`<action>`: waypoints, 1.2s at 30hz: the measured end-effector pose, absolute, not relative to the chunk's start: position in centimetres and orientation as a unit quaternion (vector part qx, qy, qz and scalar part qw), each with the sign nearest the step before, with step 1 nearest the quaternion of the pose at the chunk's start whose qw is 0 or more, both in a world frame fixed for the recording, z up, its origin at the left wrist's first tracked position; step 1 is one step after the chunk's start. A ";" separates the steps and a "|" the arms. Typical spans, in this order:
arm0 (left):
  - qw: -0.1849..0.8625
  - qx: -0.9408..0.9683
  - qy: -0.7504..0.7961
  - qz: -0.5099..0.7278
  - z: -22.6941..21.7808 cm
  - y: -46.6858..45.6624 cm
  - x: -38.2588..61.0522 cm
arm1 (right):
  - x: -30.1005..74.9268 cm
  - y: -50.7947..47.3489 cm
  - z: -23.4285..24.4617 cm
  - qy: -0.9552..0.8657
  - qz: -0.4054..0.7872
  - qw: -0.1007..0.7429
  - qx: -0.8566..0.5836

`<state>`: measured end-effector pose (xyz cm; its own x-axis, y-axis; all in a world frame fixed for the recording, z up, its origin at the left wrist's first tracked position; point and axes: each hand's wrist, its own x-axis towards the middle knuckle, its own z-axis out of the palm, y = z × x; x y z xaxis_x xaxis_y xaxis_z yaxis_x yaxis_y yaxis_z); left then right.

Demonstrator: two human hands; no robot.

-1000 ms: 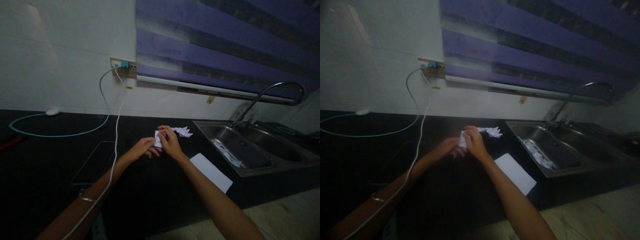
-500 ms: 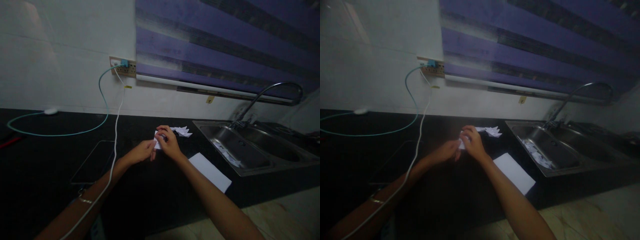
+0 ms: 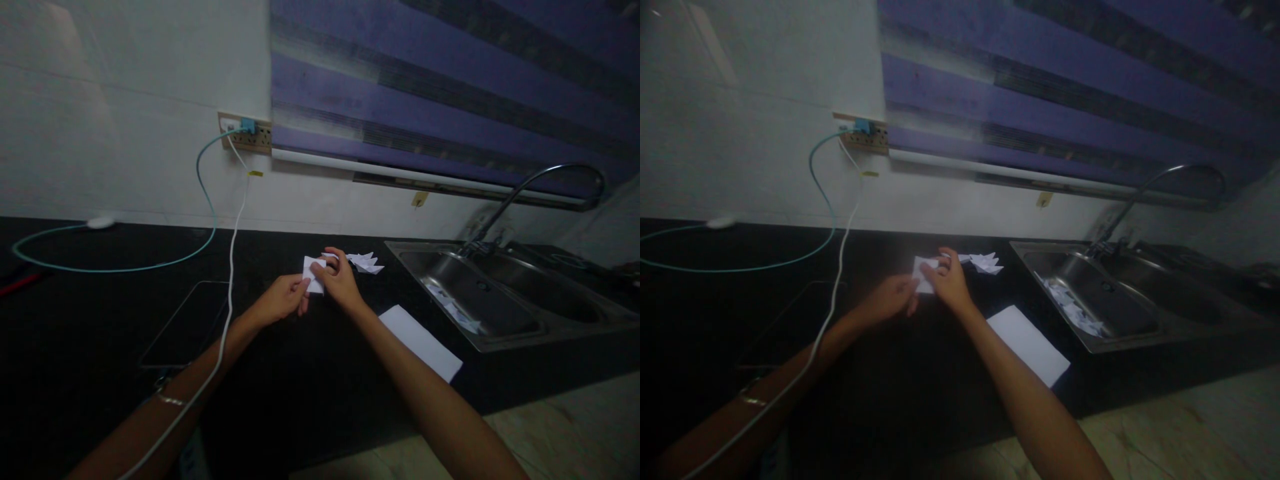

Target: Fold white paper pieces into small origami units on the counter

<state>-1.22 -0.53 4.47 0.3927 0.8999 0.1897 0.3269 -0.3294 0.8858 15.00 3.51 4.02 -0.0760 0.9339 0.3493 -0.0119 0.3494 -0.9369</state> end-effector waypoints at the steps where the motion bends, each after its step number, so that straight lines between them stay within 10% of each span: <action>1: 0.397 0.731 0.417 0.367 4.6 -0.5 -1.3 | 15.0 3.6 4.0 -0.578 0.471 0.546 -0.383; 8: 0.395 0.737 0.402 0.373 4.8 -0.6 -1.3 | 14.9 3.5 3.7 -0.546 0.580 0.516 -0.317; 36: 0.373 0.722 0.399 0.425 4.4 0.2 -2.1 | 15.8 3.0 5.0 -0.651 0.384 0.542 -0.367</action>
<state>-2.07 0.19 4.36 0.3203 0.8932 0.3155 0.2582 -0.4027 0.8781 15.76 2.97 5.01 -0.1429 0.8939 0.4248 0.0613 0.4364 -0.8977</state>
